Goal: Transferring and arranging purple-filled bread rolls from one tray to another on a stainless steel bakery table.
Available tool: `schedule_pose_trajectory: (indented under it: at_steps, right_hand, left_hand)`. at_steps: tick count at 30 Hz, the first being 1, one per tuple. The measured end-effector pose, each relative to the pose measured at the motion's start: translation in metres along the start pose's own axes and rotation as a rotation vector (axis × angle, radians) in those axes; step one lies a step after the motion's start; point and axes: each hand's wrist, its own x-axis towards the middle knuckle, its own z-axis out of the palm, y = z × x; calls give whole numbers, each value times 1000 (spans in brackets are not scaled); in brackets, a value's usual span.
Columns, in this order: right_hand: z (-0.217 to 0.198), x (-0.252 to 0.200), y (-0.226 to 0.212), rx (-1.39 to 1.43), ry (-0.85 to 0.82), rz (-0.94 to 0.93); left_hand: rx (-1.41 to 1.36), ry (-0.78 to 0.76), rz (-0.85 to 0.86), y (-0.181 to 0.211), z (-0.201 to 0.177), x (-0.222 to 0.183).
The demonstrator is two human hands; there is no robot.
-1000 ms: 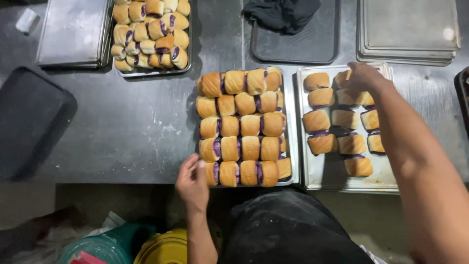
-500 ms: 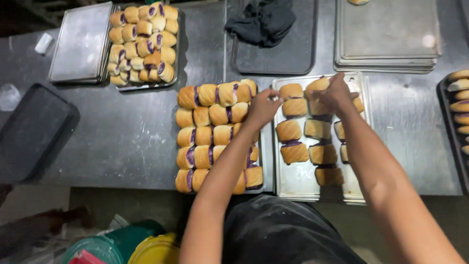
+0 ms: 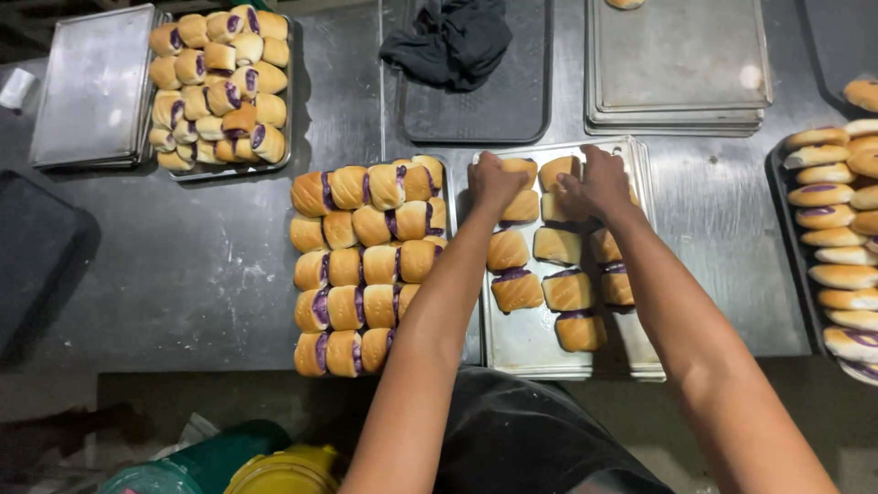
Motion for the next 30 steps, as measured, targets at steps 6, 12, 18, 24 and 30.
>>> schedule_pose_trajectory:
  at_steps: [6,12,18,24,30]
  right_hand:
    - [-37,12,-36,-115,-210,215]
    - [-5,-18,-42,472,-78,-41]
    - [28,-39,-63,-6,-258,-140]
    - [40,-34,-52,-128,-2,-178]
    - [21,-52,-111,-319,116,-343]
  left_hand:
    - [-450,-18,266,-35,11,0]
    - [-1047,-237,-14,-31,-42,-18]
    - [-1408,-421,-55,-40,-102,-57]
    - [-1275,-200,199,-96,-231,-99]
    - [-1087,131,0,-201,-303,-68]
